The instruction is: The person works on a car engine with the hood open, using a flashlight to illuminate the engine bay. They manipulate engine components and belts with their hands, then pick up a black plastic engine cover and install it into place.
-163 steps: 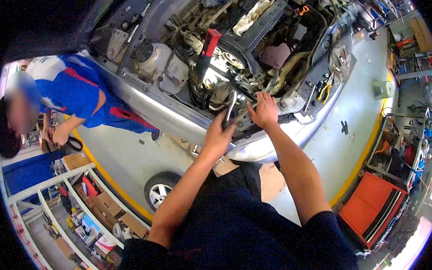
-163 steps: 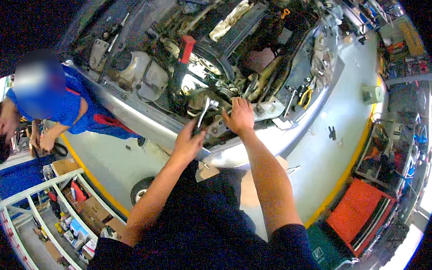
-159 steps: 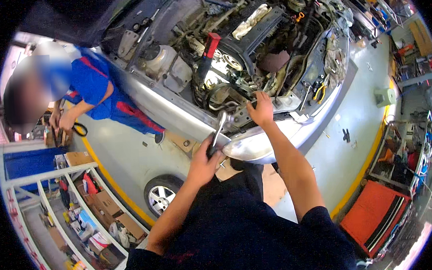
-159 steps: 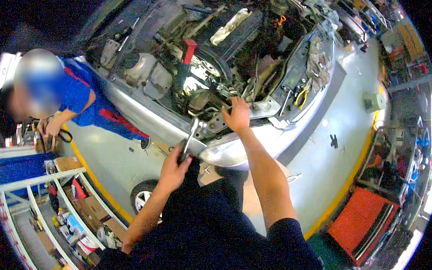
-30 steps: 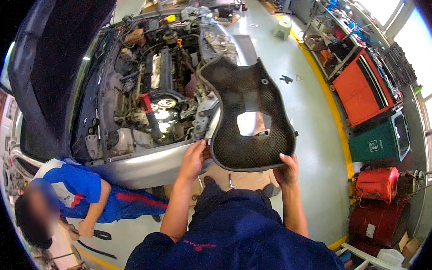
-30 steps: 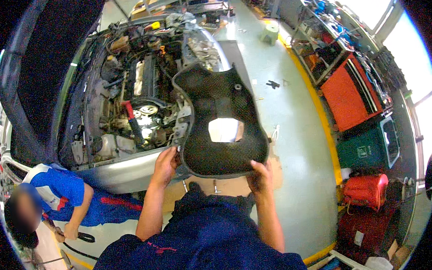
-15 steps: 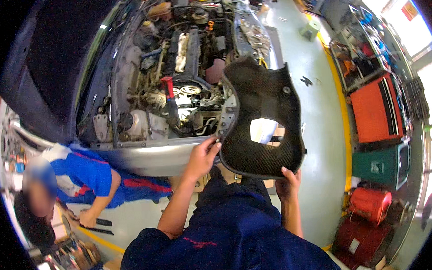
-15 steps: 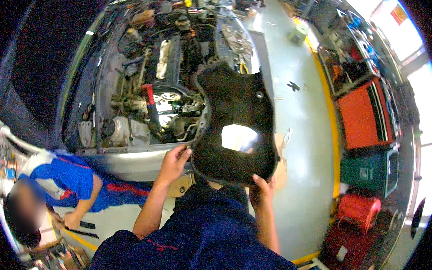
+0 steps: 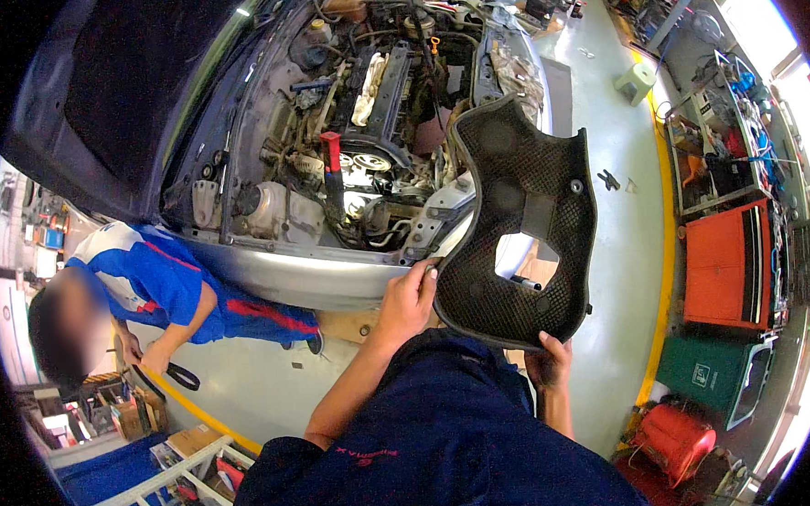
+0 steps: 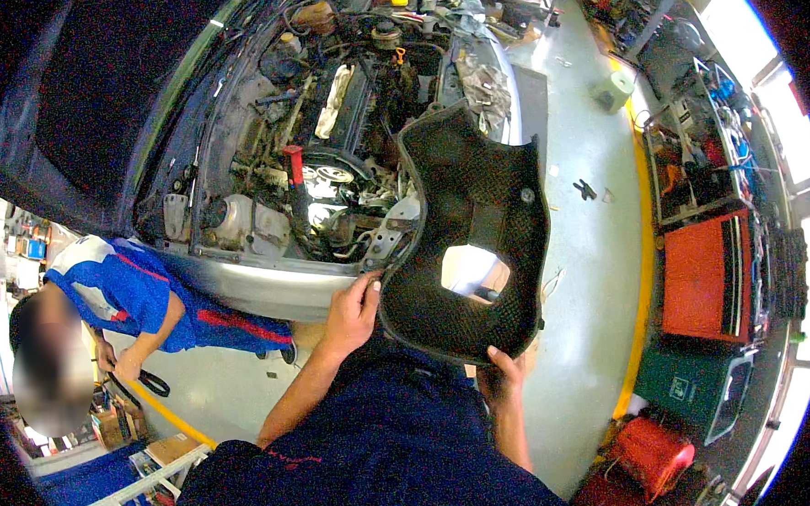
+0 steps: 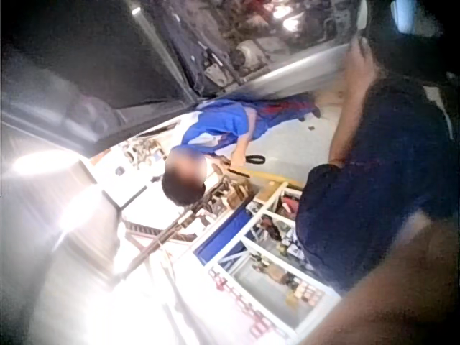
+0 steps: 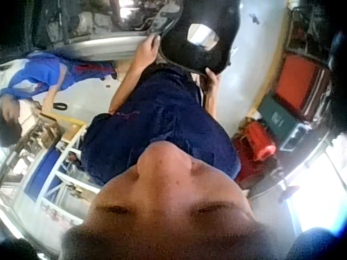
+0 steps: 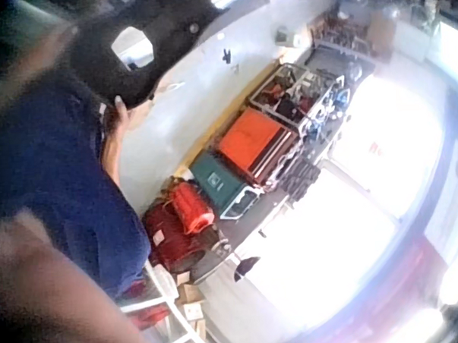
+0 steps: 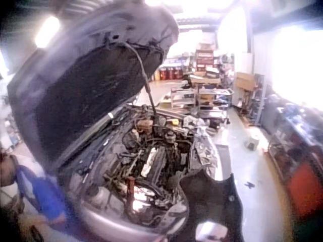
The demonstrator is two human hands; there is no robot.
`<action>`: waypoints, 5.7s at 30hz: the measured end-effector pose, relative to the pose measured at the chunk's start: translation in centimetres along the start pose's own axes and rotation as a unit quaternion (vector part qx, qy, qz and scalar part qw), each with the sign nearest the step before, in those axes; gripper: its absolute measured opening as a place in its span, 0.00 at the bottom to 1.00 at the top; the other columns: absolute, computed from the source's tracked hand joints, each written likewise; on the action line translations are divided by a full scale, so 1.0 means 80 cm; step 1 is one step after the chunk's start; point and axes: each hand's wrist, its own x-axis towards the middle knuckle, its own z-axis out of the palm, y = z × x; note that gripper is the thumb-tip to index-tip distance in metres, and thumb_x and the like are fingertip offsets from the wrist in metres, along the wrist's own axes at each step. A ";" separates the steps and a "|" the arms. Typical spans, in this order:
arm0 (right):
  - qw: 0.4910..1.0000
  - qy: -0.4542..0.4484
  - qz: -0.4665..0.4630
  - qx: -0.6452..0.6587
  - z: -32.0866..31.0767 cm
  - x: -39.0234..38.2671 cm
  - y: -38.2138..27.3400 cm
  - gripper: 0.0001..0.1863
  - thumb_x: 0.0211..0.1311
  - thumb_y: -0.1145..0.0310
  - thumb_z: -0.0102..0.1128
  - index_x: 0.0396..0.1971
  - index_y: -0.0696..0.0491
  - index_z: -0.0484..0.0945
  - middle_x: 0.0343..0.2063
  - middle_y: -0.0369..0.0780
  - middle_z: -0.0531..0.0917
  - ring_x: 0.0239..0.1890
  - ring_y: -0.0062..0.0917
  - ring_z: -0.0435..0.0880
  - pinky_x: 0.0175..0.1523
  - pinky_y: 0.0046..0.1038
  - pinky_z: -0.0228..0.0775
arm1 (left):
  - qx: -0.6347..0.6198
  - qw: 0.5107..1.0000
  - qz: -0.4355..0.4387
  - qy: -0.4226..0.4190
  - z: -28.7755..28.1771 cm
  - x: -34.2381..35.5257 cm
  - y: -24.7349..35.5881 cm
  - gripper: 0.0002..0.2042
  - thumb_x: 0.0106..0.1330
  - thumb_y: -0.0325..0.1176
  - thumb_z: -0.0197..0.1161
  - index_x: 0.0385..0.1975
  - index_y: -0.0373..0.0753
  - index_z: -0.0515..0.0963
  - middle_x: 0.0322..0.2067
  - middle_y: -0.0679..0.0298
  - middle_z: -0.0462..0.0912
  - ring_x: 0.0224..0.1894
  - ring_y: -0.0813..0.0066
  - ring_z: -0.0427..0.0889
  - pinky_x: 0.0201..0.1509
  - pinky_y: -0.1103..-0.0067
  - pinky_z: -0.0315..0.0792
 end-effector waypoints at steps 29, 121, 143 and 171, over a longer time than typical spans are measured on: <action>0.999 0.026 -0.035 0.028 -0.045 -0.014 0.026 0.32 0.47 0.71 0.64 0.56 0.64 0.74 0.47 0.51 0.83 0.49 0.45 0.85 0.60 0.48 0.77 | -0.175 0.967 -0.151 -0.112 -0.105 0.080 -0.195 0.24 0.71 0.43 0.65 0.60 0.33 0.76 0.44 0.56 0.88 0.45 0.69 0.87 0.51 0.72 0.79; 0.990 -0.024 0.108 -0.083 0.212 0.040 0.187 0.29 0.55 0.70 0.61 0.59 0.62 0.75 0.56 0.47 0.82 0.57 0.41 0.82 0.69 0.44 0.69 | -0.779 0.463 0.209 0.368 -0.518 0.130 -0.536 0.11 0.72 0.35 0.53 0.46 0.40 0.81 0.40 0.63 0.87 0.37 0.72 0.85 0.36 0.79 0.79; 0.990 -0.022 0.128 -0.050 0.281 0.010 0.184 0.27 0.64 0.67 0.58 0.62 0.61 0.72 0.58 0.48 0.80 0.60 0.41 0.79 0.69 0.45 0.67 | -0.778 0.419 -0.023 0.467 -0.505 0.107 -0.411 0.20 0.73 0.47 0.48 0.51 0.41 0.79 0.45 0.63 0.85 0.42 0.68 0.84 0.45 0.71 0.82; 0.987 0.039 0.144 -0.055 0.319 0.005 0.208 0.20 0.66 0.74 0.56 0.55 0.68 0.72 0.50 0.49 0.83 0.51 0.38 0.84 0.59 0.40 0.77 | -0.369 0.854 -0.366 -0.027 -0.276 0.018 -0.277 0.25 0.78 0.47 0.53 0.57 0.27 0.76 0.49 0.57 0.83 0.50 0.70 0.81 0.56 0.74 0.73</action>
